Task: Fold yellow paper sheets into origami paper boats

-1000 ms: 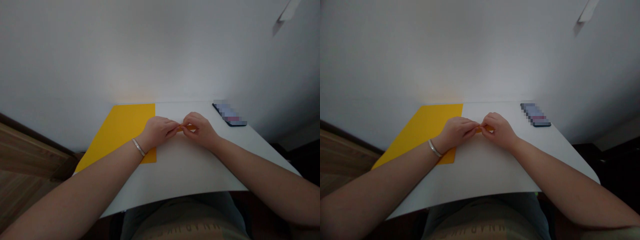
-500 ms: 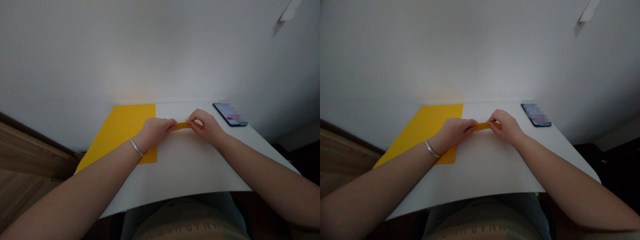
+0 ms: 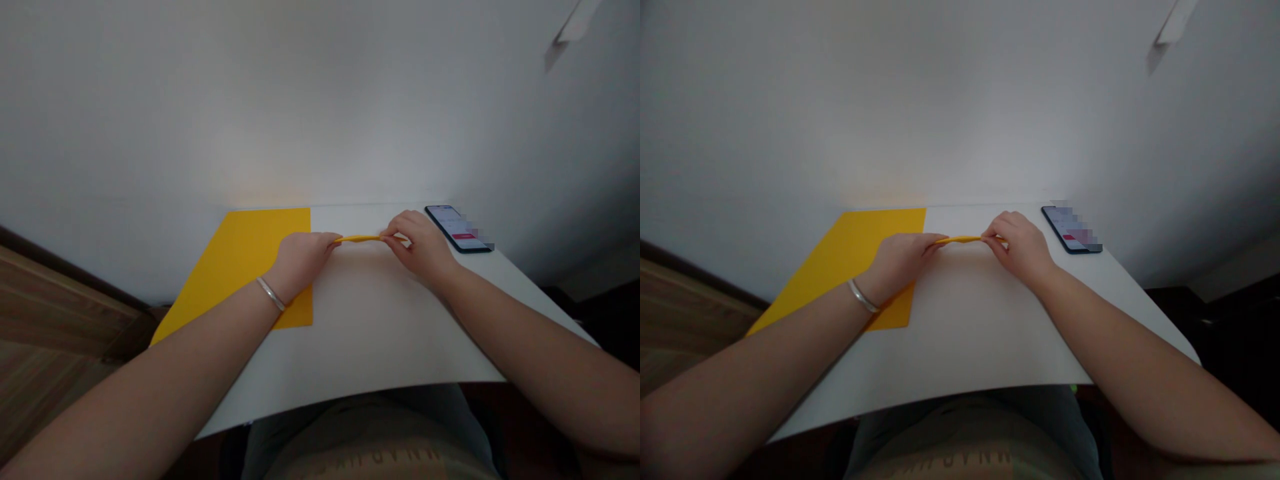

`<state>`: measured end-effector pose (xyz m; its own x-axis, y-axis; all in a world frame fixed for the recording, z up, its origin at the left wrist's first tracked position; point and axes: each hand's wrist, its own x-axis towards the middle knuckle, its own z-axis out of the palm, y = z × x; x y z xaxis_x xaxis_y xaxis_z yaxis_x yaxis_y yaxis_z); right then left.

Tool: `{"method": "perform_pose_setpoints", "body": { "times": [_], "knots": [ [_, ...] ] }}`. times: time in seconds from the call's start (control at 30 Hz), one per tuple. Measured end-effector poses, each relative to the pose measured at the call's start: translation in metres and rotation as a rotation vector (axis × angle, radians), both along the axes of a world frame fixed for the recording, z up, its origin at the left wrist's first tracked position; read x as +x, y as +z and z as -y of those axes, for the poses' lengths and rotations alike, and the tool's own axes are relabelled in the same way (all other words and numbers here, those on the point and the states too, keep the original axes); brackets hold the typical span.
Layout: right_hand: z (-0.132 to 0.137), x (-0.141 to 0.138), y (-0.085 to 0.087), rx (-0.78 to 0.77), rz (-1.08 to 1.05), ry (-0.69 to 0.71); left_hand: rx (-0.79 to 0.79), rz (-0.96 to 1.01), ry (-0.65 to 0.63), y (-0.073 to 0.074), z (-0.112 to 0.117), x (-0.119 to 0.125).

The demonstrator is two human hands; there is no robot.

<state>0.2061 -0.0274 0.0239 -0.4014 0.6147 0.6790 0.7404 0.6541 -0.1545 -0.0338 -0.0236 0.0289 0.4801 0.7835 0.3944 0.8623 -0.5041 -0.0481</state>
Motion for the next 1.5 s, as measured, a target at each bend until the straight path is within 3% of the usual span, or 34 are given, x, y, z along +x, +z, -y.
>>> {"method": "perform_pose_setpoints", "body": {
  "times": [0.5,0.67,0.83,0.97,1.1,1.2,1.37,1.5],
  "knots": [
    [0.002,0.003,0.001,0.016,0.08,-0.112,0.05,-0.034,-0.008,-0.005,-0.007,-0.004],
    [0.009,-0.004,0.003,0.037,0.192,-0.126,-0.039,0.112,-0.043,-0.004,-0.006,0.001],
    [0.013,-0.01,0.004,0.043,0.276,-0.084,-0.125,0.103,-0.126,-0.003,-0.002,0.008],
    [0.015,-0.012,0.004,-0.002,0.219,-0.108,-0.149,0.205,-0.167,-0.009,-0.004,0.009],
    [0.017,-0.015,0.006,-0.232,0.128,-0.19,-0.108,0.463,-0.15,-0.014,-0.011,0.008],
    [0.015,-0.021,0.003,-0.514,-0.116,-0.155,-0.015,0.636,-0.216,-0.014,-0.013,0.009],
    [0.008,-0.032,-0.006,-0.92,-0.692,0.118,-0.04,0.804,-0.415,-0.013,-0.007,0.015],
    [0.009,-0.036,-0.002,-0.912,-0.831,0.29,-0.233,0.911,-0.501,-0.011,0.0,0.021]
  ]
}}
